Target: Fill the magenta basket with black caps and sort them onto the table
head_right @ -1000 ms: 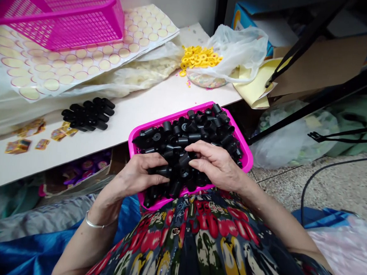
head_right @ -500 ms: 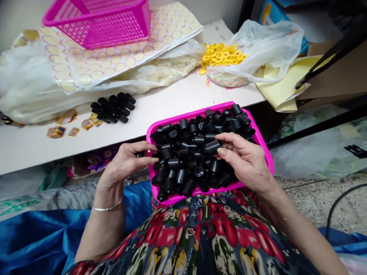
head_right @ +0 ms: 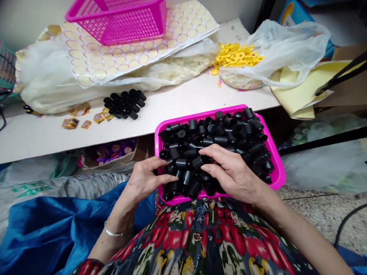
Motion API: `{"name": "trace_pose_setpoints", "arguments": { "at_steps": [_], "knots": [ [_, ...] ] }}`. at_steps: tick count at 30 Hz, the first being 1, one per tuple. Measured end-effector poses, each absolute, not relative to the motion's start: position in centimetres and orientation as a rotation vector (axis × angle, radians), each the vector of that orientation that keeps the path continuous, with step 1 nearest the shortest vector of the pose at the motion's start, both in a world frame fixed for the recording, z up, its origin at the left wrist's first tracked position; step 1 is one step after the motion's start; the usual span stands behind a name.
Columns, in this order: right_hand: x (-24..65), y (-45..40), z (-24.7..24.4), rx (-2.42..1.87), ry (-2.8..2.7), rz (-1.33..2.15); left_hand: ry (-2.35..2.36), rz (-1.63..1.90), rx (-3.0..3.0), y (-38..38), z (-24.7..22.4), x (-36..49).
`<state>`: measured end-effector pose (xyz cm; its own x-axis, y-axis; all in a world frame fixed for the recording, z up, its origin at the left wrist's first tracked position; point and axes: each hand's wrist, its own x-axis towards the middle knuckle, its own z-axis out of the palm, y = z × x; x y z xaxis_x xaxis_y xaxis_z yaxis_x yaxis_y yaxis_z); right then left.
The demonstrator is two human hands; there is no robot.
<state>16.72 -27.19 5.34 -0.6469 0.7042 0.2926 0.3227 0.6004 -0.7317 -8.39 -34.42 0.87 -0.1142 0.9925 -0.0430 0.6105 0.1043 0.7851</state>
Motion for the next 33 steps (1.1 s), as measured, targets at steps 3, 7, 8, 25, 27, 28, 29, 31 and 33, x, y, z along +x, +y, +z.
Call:
{"name": "trace_pose_setpoints", "arguments": {
  "at_steps": [3, 7, 8, 25, 27, 28, 29, 31, 33],
  "knots": [
    [17.0, -27.1, 5.3, -0.827, -2.243, 0.857, 1.774, 1.098, 1.395, -33.7, 0.0, -9.2],
    [17.2, -27.0, 5.4, -0.842, -2.225, 0.88, 1.633, 1.091, 1.746, -31.9, -0.3, -10.5],
    [17.2, -27.0, 5.5, -0.845, -2.225, 0.888, 1.584, 0.987, 1.884, -31.5, -0.1, -10.7],
    [15.6, -26.3, 5.3, -0.999, -1.601, 1.447, 1.292, 1.043, 1.566, -27.3, 2.5, -8.6],
    [14.9, -26.3, 5.4, -0.967, -1.513, 1.475, 1.239, 1.114, 1.332, -27.6, 2.8, -8.0],
    [14.6, -26.3, 5.5, -0.954, -1.493, 1.476, 1.201, 1.155, 1.239, -27.7, 2.9, -7.7],
    [14.2, -26.3, 5.6, -0.943, -1.481, 1.474, 1.159, 1.201, 1.154, -27.7, 3.1, -7.4],
    [13.7, -26.3, 5.9, -0.935, -1.467, 1.47, 1.057, 1.28, 0.978, -27.7, 3.4, -6.8],
    [13.4, -26.2, 6.1, -0.934, -1.453, 1.472, 0.945, 1.309, 0.796, -27.5, 3.8, -6.4]
  ]
}}
